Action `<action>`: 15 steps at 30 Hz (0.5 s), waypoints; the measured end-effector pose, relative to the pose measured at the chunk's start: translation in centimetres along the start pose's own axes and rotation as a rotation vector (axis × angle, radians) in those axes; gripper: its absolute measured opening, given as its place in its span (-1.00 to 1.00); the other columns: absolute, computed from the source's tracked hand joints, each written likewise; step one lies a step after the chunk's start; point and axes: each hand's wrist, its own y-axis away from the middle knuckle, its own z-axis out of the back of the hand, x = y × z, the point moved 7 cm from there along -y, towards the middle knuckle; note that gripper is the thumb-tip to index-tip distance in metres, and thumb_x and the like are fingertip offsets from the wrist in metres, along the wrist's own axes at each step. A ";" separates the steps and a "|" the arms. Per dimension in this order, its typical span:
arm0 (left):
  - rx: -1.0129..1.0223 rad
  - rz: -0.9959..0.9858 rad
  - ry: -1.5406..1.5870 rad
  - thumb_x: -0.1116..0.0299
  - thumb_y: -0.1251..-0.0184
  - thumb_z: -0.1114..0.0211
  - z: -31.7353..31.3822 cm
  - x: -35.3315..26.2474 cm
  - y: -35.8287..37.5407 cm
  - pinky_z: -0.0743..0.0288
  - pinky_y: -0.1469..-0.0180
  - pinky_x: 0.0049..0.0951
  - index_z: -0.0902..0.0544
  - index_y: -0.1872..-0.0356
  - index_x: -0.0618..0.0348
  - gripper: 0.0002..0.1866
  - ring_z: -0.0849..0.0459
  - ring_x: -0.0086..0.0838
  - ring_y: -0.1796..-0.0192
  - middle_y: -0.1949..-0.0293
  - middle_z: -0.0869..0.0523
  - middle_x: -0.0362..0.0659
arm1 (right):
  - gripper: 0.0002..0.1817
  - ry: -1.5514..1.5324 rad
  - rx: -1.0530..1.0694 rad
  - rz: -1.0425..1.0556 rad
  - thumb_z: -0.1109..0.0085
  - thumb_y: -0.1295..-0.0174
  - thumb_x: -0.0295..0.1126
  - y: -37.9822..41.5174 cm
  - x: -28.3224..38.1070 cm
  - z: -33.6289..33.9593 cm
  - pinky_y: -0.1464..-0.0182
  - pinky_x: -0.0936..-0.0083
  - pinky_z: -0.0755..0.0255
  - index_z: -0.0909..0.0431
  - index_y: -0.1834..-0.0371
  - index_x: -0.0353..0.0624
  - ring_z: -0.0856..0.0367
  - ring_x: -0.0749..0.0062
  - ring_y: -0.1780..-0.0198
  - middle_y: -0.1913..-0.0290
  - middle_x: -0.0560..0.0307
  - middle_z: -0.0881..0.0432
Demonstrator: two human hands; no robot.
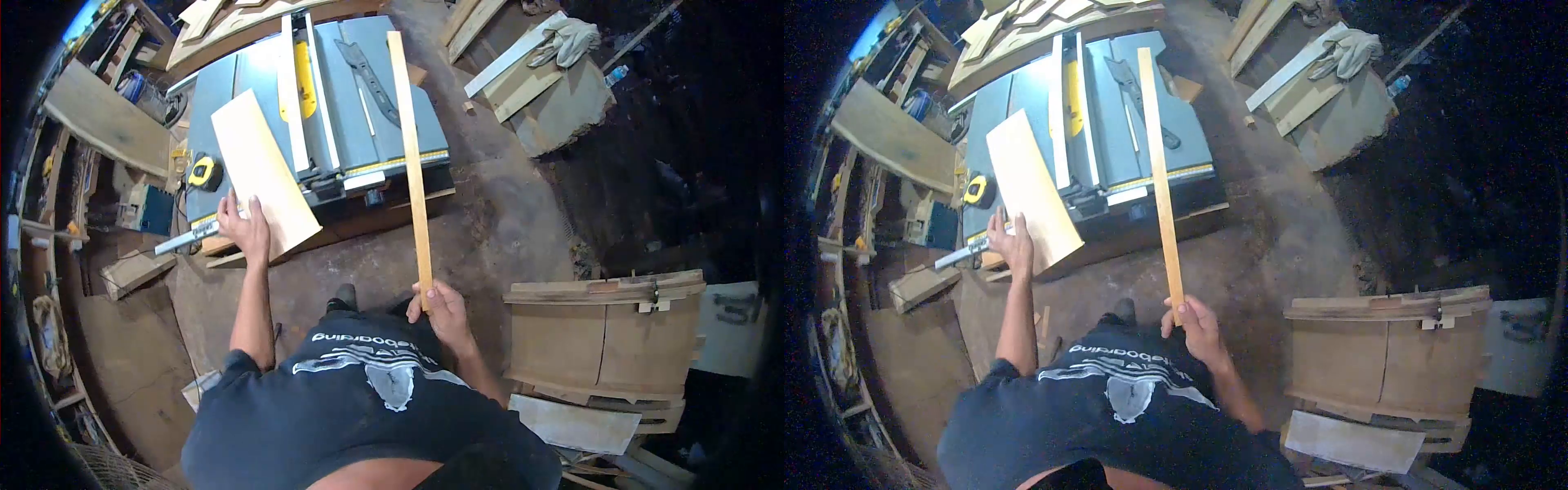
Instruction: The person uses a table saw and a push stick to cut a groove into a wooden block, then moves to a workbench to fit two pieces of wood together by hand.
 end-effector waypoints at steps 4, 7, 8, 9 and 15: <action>0.413 0.217 0.657 0.23 -0.52 -0.28 -2.1 -14.3 5.9 -0.53 -0.08 -0.30 -0.63 -0.22 0.27 -0.60 -0.65 -0.41 0.08 0.16 -0.72 -0.12 | -0.64 0.066 -0.019 0.007 0.20 -0.66 -0.27 -3.2 2.2 4.0 0.14 0.39 -0.54 -0.45 -0.13 -0.40 -0.63 0.36 0.34 0.40 0.00 -0.62; 0.851 0.215 0.836 0.23 -0.57 -0.25 -9.4 -25.5 12.0 -0.54 0.17 -0.54 -0.70 -0.05 0.31 -0.68 -0.62 -0.64 0.28 0.32 -0.72 -0.31 | -0.66 0.171 0.048 -0.011 0.18 -0.64 -0.32 -6.0 2.8 9.0 0.14 0.41 -0.53 -0.47 -0.12 -0.41 -0.62 0.40 0.33 0.40 0.05 -0.63; 0.912 0.305 0.934 0.24 -0.58 -0.25 -12.3 -28.2 13.3 -0.53 0.17 -0.57 -0.72 0.00 0.32 -0.69 -0.62 -0.65 0.27 0.29 -0.73 -0.31 | -0.67 0.270 0.074 -0.010 0.15 -0.62 -0.34 -7.3 3.1 11.5 0.14 0.41 -0.53 -0.49 -0.11 -0.41 -0.63 0.41 0.33 0.39 0.08 -0.65; 0.958 0.226 0.904 0.22 -0.57 -0.26 -14.8 -30.7 13.4 -0.53 0.17 -0.57 -0.73 0.04 0.32 -0.69 -0.63 -0.65 0.27 0.31 -0.73 -0.30 | -0.73 0.309 0.074 -0.011 0.10 -0.57 -0.41 -8.3 3.0 14.4 0.14 0.40 -0.53 -0.51 -0.07 -0.40 -0.62 0.39 0.34 0.39 0.08 -0.67; 1.259 0.128 0.974 0.31 -0.53 -0.30 -26.0 -45.4 19.9 -0.55 0.16 -0.52 -0.71 0.15 0.30 -0.78 -0.63 -0.63 0.28 0.33 -0.72 -0.28 | -0.79 0.475 -0.032 -0.029 0.00 -0.51 -0.46 -14.2 10.4 31.5 0.08 0.38 -0.61 -0.52 -0.06 -0.34 -0.76 0.32 0.22 0.33 0.05 -0.73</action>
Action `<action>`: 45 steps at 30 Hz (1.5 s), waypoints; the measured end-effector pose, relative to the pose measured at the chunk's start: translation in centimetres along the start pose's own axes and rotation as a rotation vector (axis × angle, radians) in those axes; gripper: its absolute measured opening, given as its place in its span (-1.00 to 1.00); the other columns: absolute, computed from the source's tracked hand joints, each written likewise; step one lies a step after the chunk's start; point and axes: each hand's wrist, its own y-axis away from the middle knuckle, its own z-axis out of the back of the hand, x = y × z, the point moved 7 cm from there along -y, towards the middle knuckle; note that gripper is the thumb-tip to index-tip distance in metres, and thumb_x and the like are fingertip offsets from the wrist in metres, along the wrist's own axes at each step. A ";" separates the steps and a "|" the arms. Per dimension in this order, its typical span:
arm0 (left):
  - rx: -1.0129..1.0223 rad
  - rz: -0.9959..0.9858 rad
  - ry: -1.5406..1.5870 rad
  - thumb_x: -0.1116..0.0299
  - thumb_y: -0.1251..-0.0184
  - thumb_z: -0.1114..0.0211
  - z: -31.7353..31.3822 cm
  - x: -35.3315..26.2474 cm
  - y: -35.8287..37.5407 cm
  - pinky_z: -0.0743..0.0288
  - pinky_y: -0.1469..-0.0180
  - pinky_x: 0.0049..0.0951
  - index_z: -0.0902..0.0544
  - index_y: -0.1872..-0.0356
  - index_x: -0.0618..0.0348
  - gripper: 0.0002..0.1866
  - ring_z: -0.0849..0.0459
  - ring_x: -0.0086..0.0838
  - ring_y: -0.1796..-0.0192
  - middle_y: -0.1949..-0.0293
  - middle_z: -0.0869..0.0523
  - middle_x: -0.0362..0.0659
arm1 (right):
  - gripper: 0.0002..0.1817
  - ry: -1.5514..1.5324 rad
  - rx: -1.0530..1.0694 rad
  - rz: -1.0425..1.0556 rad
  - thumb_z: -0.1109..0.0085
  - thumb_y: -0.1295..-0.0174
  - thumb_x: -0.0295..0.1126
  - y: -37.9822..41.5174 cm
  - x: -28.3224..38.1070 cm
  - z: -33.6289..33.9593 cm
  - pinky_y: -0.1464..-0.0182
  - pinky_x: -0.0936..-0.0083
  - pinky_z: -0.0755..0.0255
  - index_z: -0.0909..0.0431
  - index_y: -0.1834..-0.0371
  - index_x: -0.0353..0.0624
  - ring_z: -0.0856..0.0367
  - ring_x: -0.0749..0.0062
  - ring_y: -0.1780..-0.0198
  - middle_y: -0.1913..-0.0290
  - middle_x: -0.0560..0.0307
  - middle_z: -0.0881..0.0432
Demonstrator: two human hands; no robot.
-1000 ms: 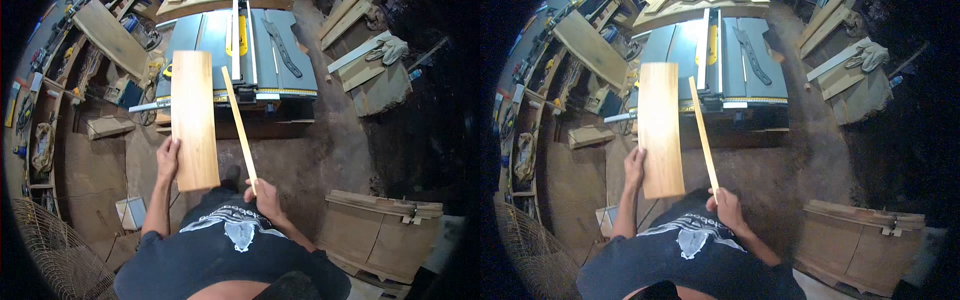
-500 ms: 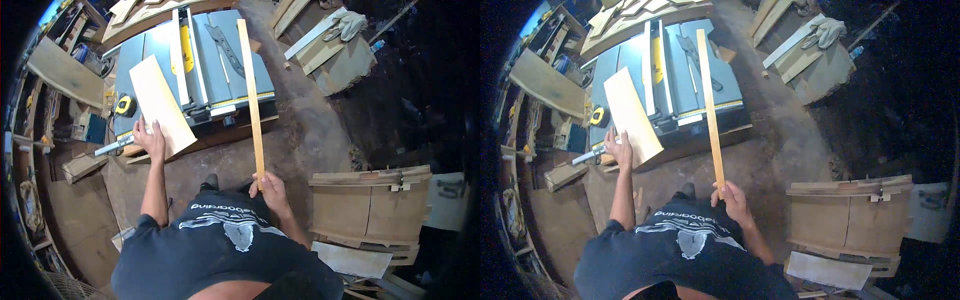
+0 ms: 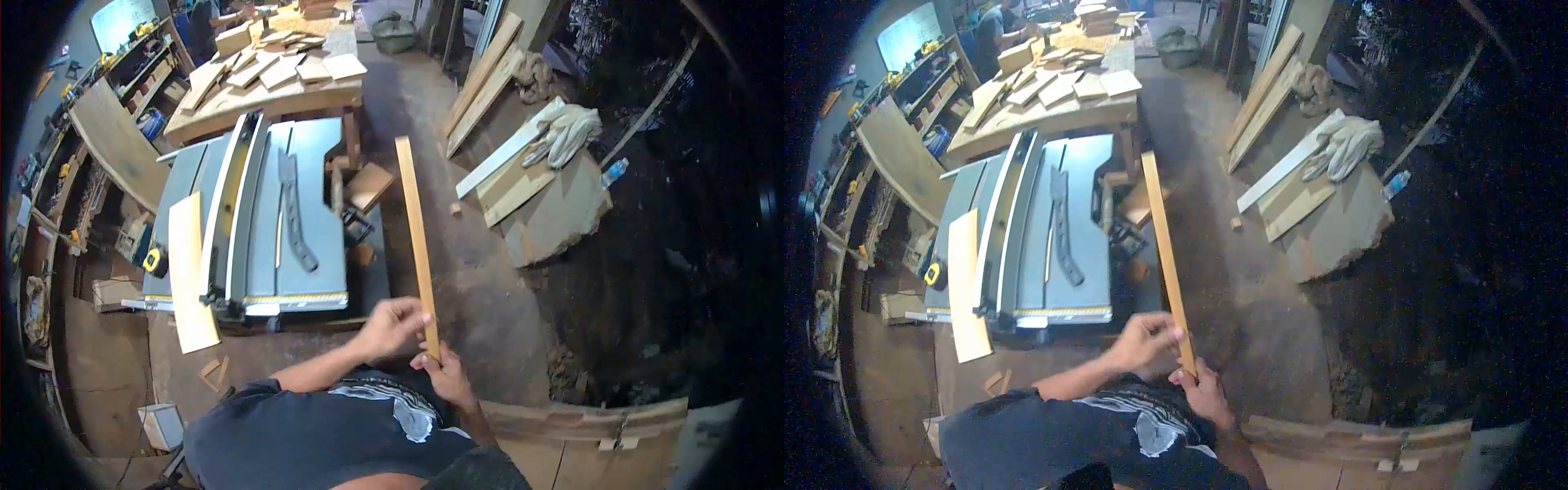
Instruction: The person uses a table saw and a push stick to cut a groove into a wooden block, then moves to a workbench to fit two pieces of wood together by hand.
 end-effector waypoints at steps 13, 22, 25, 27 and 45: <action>-0.556 -0.208 0.285 0.33 -0.50 -0.34 9.9 -5.4 -25.0 -0.67 0.15 -0.47 -0.67 -0.08 0.38 -0.68 -0.72 -0.54 0.20 0.11 -0.81 -0.06 | -0.68 0.365 -0.091 0.406 -0.31 -0.30 -0.45 -25.2 5.1 22.7 0.12 0.26 -0.52 -0.71 -0.12 -0.18 -0.67 0.04 0.23 0.20 -0.09 -0.74; -0.731 -0.079 0.371 0.40 -0.46 -0.35 19.0 -11.0 -46.6 -0.76 0.08 -0.45 -0.57 -0.15 0.52 -0.60 -0.80 -0.36 0.09 0.05 -0.79 0.08 | -0.60 0.694 0.017 0.566 -0.41 -0.21 -0.39 -55.7 15.7 32.2 0.23 0.18 -0.44 -0.70 -0.15 -0.03 -0.58 0.01 0.29 0.37 0.00 -0.60; -0.753 -0.024 0.408 0.46 -0.39 -0.41 19.6 -14.2 -53.7 -0.76 0.11 -0.46 -0.60 -0.13 0.48 -0.62 -0.79 -0.41 0.14 0.09 -0.79 0.01 | -0.57 0.665 0.079 0.686 -0.41 -0.20 -0.38 -64.5 21.2 30.3 0.27 0.17 -0.44 -0.68 -0.19 0.03 -0.58 0.04 0.32 0.37 0.01 -0.59; -0.662 -0.126 0.388 0.48 -0.37 -0.44 20.5 -14.1 -59.7 -0.76 0.15 -0.46 -0.65 -0.07 0.45 -0.67 -0.79 -0.45 0.17 0.12 -0.79 -0.03 | -0.56 0.630 0.131 0.776 -0.41 -0.21 -0.37 -70.9 23.1 29.5 0.29 0.17 -0.44 -0.68 -0.19 0.05 -0.59 0.05 0.34 0.36 0.01 -0.58; -1.196 -0.248 0.123 0.49 -0.36 -0.44 45.9 -25.3 -95.0 -0.70 0.06 -0.51 -0.63 -0.21 0.40 -0.57 -0.79 -0.49 0.11 0.13 -0.80 -0.08 | -0.67 0.740 0.603 1.213 -0.42 -0.15 -0.37 -130.5 38.3 28.5 0.14 0.33 -0.29 -0.77 -0.02 0.15 -0.53 0.31 0.26 0.38 0.26 -0.58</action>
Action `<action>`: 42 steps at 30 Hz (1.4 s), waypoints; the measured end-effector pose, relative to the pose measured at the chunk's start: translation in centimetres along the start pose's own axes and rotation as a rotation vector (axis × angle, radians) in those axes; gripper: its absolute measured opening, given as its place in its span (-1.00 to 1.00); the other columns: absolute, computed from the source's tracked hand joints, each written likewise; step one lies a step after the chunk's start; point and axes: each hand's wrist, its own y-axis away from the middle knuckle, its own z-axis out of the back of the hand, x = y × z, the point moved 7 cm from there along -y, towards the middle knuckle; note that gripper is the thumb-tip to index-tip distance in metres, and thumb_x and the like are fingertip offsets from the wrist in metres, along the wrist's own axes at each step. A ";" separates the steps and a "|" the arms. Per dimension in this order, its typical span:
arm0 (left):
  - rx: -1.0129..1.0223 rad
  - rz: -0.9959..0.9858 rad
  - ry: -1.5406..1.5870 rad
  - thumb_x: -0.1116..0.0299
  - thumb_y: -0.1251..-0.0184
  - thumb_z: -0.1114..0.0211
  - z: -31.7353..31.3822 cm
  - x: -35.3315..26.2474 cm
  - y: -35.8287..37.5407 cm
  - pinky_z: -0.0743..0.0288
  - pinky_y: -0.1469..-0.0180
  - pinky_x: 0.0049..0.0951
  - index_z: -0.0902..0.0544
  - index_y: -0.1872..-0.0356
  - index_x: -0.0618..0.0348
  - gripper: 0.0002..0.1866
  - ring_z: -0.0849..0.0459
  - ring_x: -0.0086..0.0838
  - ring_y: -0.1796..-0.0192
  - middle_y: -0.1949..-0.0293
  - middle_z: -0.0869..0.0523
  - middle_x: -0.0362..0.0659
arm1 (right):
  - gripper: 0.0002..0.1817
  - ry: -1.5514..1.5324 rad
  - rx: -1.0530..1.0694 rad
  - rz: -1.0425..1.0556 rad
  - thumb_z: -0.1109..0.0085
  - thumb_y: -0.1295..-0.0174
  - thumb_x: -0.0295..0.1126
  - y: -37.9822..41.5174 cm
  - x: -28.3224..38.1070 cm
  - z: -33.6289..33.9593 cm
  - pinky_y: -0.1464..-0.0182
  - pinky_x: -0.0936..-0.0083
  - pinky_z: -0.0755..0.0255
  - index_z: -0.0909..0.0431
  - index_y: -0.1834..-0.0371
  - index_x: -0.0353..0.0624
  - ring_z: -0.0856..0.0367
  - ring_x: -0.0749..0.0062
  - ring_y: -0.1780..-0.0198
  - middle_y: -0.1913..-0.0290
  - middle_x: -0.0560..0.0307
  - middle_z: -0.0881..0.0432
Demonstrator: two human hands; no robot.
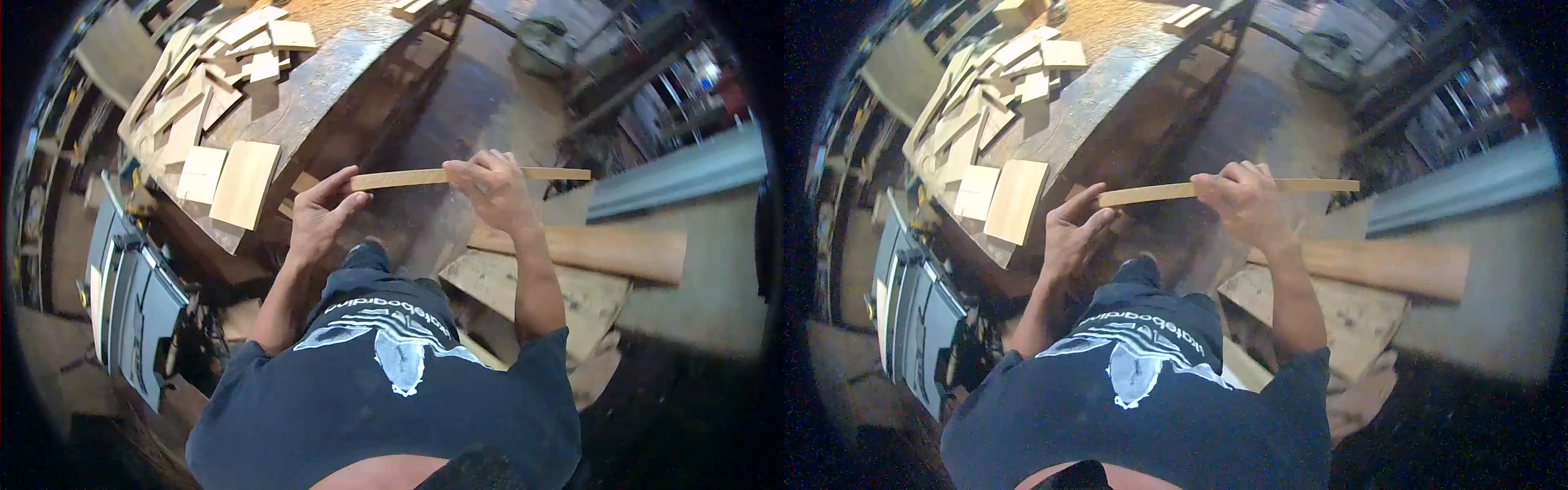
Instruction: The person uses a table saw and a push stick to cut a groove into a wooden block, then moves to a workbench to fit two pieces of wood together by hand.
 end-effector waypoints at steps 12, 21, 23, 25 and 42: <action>-0.181 -0.068 0.009 0.50 -0.32 -0.49 -5.9 5.6 -28.8 -0.59 0.12 -0.61 -0.72 0.11 0.25 -0.82 -0.68 -0.65 0.22 0.28 -0.75 -0.28 | -0.67 -0.035 0.170 0.190 -0.42 -0.10 -0.45 -21.5 -26.2 -4.9 0.10 0.30 -0.32 -0.76 0.03 0.08 -0.53 0.28 0.20 0.33 0.25 -0.56; -0.353 -0.224 -0.225 0.40 -0.33 -0.47 -10.5 5.8 -50.8 -0.59 0.27 -0.44 -0.74 0.00 0.28 -0.72 -0.70 -0.49 0.36 0.32 -0.78 -0.17 | -0.78 0.081 0.208 0.320 -0.31 -0.27 -0.32 -38.2 -44.8 -6.9 0.06 0.29 -0.34 -0.76 0.03 0.18 -0.53 0.24 0.12 0.24 0.21 -0.60; -0.391 -0.335 -0.419 0.39 -0.31 -0.48 -11.3 4.6 -54.3 -0.59 0.19 -0.36 -0.74 0.00 0.27 -0.71 -0.71 -0.36 0.29 0.26 -0.78 -0.11 | -0.78 0.085 0.256 0.358 -0.27 -0.29 -0.31 -42.1 -48.7 -8.8 0.05 0.28 -0.34 -0.76 0.03 0.20 -0.53 0.24 0.10 0.23 0.21 -0.59; -0.445 -0.477 -0.734 0.33 -0.23 -0.51 -12.1 3.9 -57.5 -0.59 0.00 -0.31 -0.75 -0.03 0.23 -0.64 -0.72 -0.21 0.05 0.11 -0.75 -0.02 | -0.78 0.130 0.346 0.396 -0.20 -0.32 -0.35 -46.2 -51.9 -11.0 0.02 0.26 -0.36 -0.72 0.04 0.22 -0.52 0.21 0.06 0.22 0.19 -0.57; -0.806 -0.031 -0.748 0.40 -0.16 -0.52 -15.4 8.3 -64.7 -0.62 -0.07 -0.30 -0.72 0.01 0.25 -0.64 -0.73 -0.20 0.00 0.04 -0.72 -0.04 | -0.73 -0.224 0.628 0.729 -0.09 -0.40 -0.34 -57.5 -62.7 -22.9 -0.06 0.12 -0.49 -0.69 -0.06 0.23 -0.59 0.06 -0.03 0.05 0.08 -0.56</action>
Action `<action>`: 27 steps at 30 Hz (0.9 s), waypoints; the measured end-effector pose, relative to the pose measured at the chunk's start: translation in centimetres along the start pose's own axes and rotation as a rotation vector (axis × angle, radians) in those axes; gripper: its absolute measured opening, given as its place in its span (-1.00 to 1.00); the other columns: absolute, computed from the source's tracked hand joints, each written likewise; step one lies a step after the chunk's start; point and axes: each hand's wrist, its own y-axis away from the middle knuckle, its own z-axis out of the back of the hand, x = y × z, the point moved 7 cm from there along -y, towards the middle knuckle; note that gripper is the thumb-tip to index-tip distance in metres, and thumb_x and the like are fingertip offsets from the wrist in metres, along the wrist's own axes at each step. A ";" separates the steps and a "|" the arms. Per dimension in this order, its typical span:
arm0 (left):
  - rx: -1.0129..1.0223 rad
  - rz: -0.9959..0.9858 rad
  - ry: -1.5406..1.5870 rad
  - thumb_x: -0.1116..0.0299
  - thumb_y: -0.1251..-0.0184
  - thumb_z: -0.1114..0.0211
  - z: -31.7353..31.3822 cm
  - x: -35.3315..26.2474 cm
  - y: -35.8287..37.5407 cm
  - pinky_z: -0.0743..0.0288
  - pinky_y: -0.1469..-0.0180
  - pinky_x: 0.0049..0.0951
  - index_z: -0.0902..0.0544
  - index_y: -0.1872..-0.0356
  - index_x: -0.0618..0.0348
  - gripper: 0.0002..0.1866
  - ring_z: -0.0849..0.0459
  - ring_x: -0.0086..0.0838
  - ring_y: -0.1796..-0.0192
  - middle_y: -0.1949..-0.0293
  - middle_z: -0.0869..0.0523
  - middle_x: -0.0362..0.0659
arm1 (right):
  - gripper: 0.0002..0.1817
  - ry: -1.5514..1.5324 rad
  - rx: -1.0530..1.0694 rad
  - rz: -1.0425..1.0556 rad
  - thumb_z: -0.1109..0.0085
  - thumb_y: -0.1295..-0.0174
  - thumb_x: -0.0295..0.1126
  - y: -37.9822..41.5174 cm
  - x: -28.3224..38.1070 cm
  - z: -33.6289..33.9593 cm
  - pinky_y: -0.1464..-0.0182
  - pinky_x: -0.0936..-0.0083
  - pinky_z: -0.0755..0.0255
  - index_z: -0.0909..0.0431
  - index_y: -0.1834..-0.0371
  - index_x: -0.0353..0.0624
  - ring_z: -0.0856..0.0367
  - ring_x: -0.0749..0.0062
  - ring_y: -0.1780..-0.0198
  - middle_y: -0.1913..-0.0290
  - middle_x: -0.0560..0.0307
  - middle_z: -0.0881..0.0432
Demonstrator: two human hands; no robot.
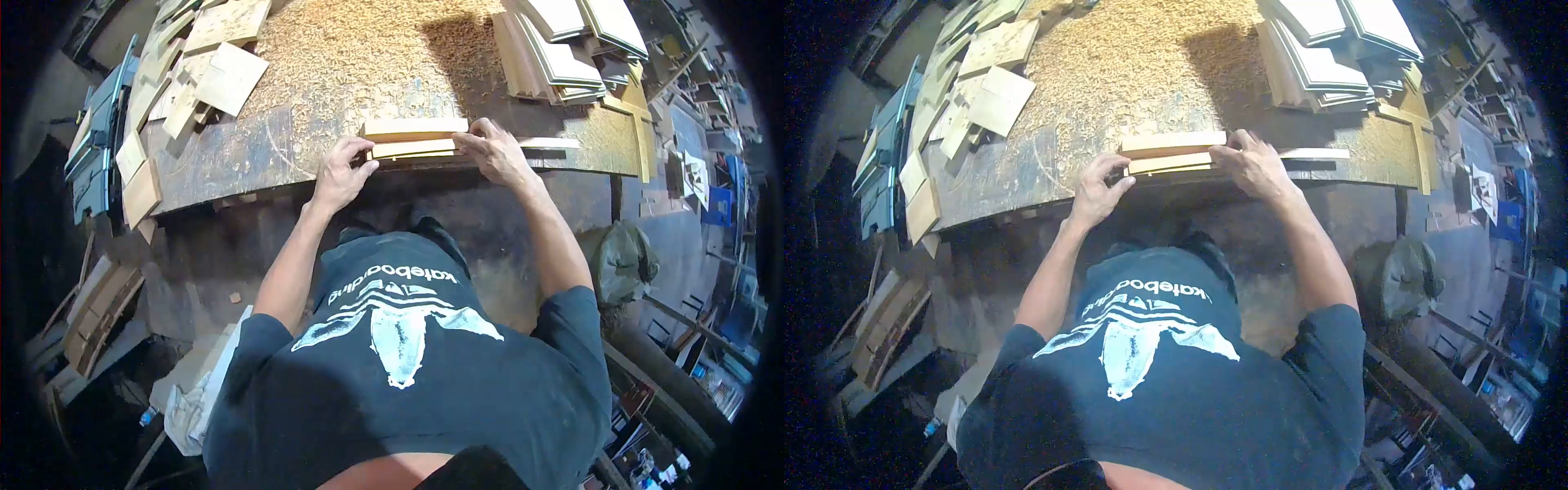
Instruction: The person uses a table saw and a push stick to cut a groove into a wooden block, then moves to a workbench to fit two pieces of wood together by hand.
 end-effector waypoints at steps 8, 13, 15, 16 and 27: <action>-0.037 -0.040 0.001 0.31 -0.12 -0.57 -0.1 0.4 0.3 -0.56 -0.18 -0.25 -0.71 -0.07 0.22 -0.53 -0.69 -0.14 -0.10 -0.01 -0.72 0.02 | -0.71 0.033 0.058 -0.044 -0.23 -0.38 -0.30 0.4 -0.4 -0.3 -0.05 0.14 -0.51 -0.72 -0.13 0.11 -0.59 0.05 0.02 0.06 0.07 -0.58; -0.053 -0.063 -0.034 0.22 -0.14 -0.56 -1.0 0.7 0.1 -0.54 -0.19 -0.20 -0.74 -0.06 0.16 -0.54 -0.68 -0.14 -0.07 0.01 -0.72 -0.03 | -0.72 0.027 -0.032 0.016 -0.12 -0.39 -0.35 0.9 0.0 -0.1 -0.02 0.09 -0.50 -0.72 -0.08 0.18 -0.62 -0.01 0.09 0.07 0.05 -0.61; -0.057 -0.063 -0.036 0.22 -0.17 -0.54 -1.0 1.0 -0.1 -0.55 -0.17 -0.21 -0.75 -0.05 0.15 -0.57 -0.68 -0.14 -0.05 0.02 -0.72 -0.05 | -0.73 0.021 -0.034 0.007 -0.13 -0.39 -0.34 0.9 0.0 0.0 -0.02 0.10 -0.50 -0.72 -0.08 0.17 -0.62 0.00 0.09 0.08 0.06 -0.61; -0.037 -0.063 -0.014 0.21 -0.20 -0.53 -1.0 1.2 -0.4 -0.55 -0.15 -0.23 -0.75 -0.04 0.15 -0.59 -0.68 -0.17 -0.02 0.04 -0.72 -0.07 | -0.73 0.012 -0.034 0.000 -0.13 -0.39 -0.33 0.9 0.1 0.0 -0.02 0.11 -0.50 -0.72 -0.07 0.17 -0.62 0.00 0.08 0.08 0.06 -0.62; 0.068 0.005 0.113 0.26 -0.32 -0.48 -1.0 2.1 -0.8 -0.56 -0.03 -0.42 -0.76 -0.08 0.15 -0.65 -0.69 -0.41 0.01 0.05 -0.72 -0.14 | -0.70 0.010 0.005 -0.069 -0.27 -0.35 -0.26 0.8 0.4 -0.2 -0.09 0.14 -0.52 -0.73 -0.13 0.07 -0.62 0.01 0.00 0.04 0.03 -0.64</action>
